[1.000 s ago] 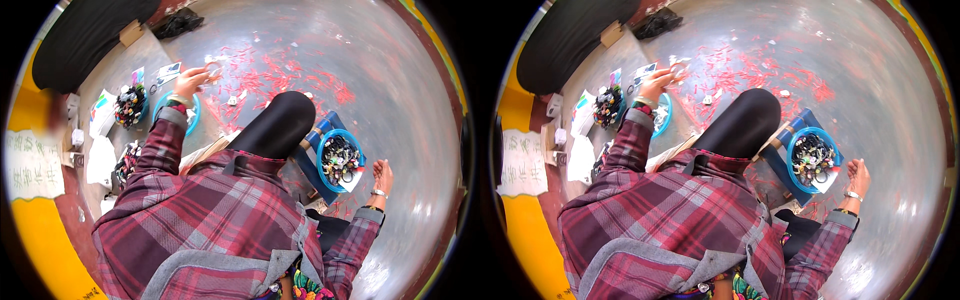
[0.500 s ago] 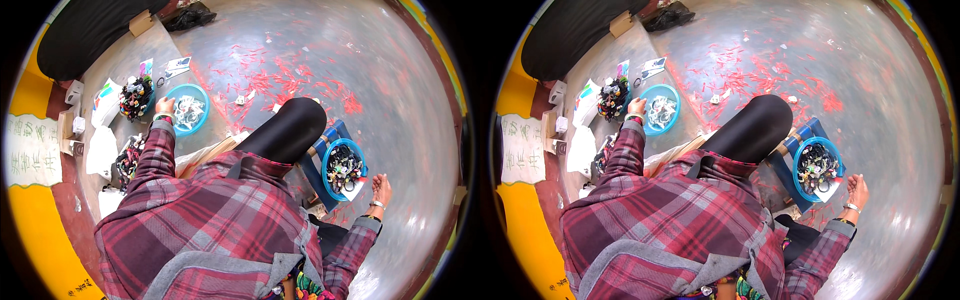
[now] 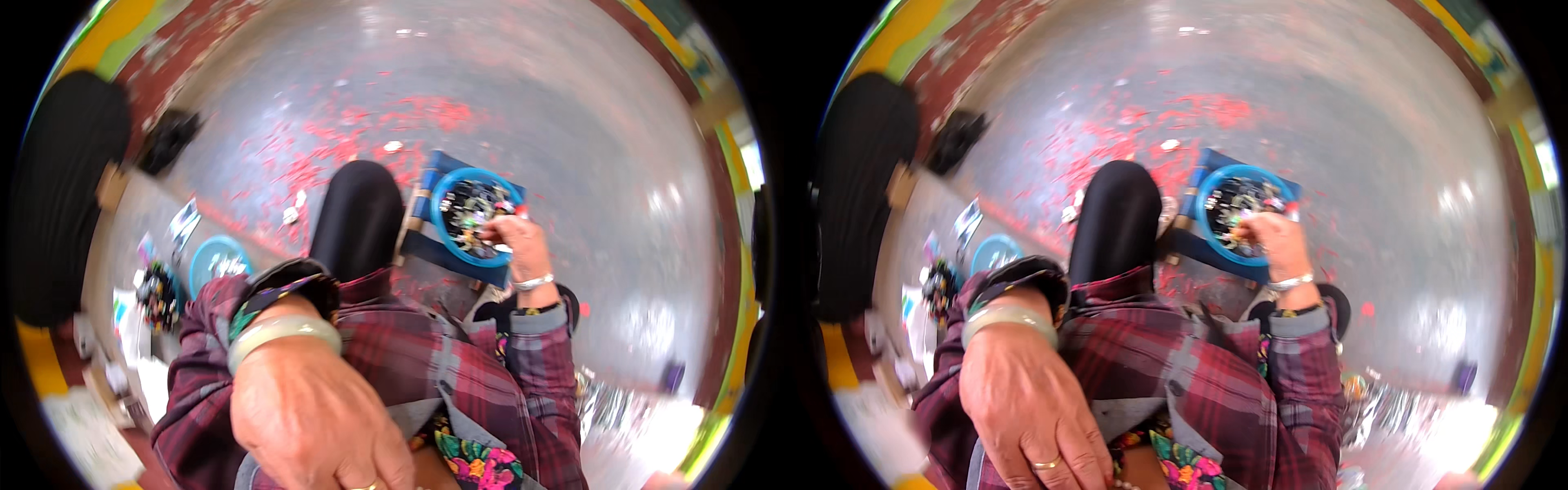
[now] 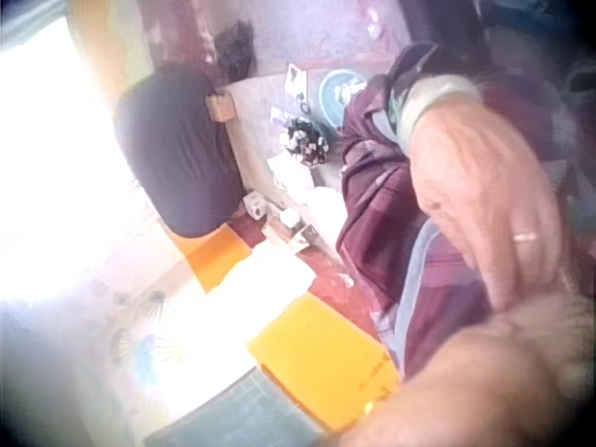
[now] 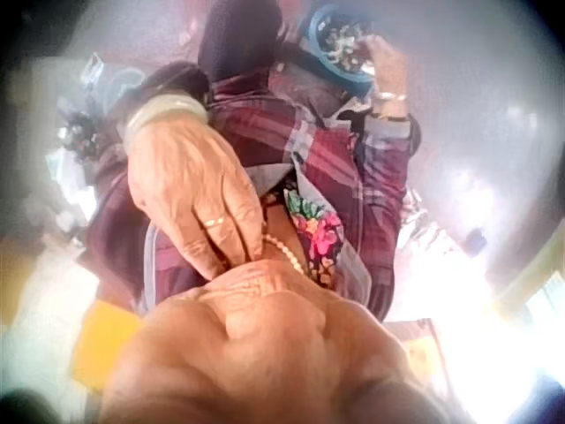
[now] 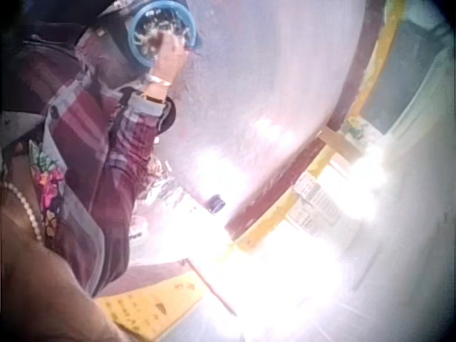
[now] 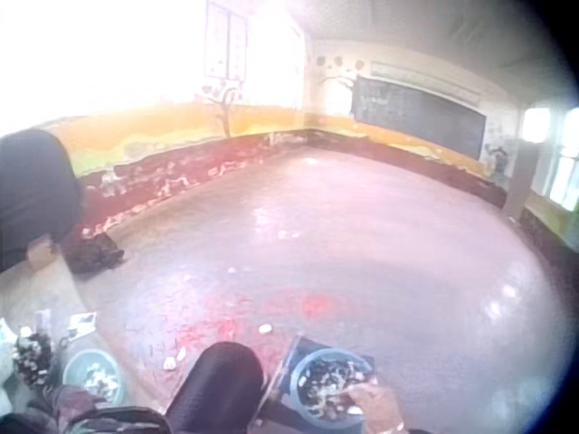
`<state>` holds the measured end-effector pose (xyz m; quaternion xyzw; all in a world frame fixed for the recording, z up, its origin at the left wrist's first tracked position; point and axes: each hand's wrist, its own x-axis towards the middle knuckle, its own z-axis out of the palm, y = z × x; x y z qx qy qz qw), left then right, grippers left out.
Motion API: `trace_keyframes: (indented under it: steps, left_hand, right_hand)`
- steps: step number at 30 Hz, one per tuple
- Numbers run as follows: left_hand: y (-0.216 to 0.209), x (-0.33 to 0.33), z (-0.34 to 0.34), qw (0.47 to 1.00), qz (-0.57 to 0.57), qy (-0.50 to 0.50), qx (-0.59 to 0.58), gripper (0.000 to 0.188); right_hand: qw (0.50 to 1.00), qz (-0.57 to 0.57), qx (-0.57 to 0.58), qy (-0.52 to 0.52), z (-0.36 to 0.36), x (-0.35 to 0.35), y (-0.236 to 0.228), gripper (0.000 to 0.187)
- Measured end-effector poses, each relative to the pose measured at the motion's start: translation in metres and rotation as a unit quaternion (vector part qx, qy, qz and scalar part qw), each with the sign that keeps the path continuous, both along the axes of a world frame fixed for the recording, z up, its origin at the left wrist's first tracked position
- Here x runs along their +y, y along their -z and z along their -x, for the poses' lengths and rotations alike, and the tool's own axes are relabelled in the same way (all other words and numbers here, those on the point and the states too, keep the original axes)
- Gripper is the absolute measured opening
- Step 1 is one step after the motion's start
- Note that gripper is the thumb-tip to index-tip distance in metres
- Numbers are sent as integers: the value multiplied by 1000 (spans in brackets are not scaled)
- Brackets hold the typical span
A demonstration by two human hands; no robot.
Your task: The person sits on the floor and repeatedly picks up small keychains from a blue bowl, places each one into a clear plastic bag, and folds the bag's top edge to close it. The person handles the items one at a time, using both hands to manipulate the bags and keychains.
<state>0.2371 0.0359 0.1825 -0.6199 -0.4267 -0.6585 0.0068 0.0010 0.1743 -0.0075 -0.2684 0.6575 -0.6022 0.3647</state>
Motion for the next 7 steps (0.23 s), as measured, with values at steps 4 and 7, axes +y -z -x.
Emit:
trace_keyframes:
  steps: [4,7]
  left_hand:
    - [1,2,16,996,45,73,-40,23]
    - [13,-4,26,941,238,242,22,42]
  right_hand:
    - [998,22,-46,-21,-25,21,-10,31]
    - [997,27,-68,-5,-30,47,-23,31]
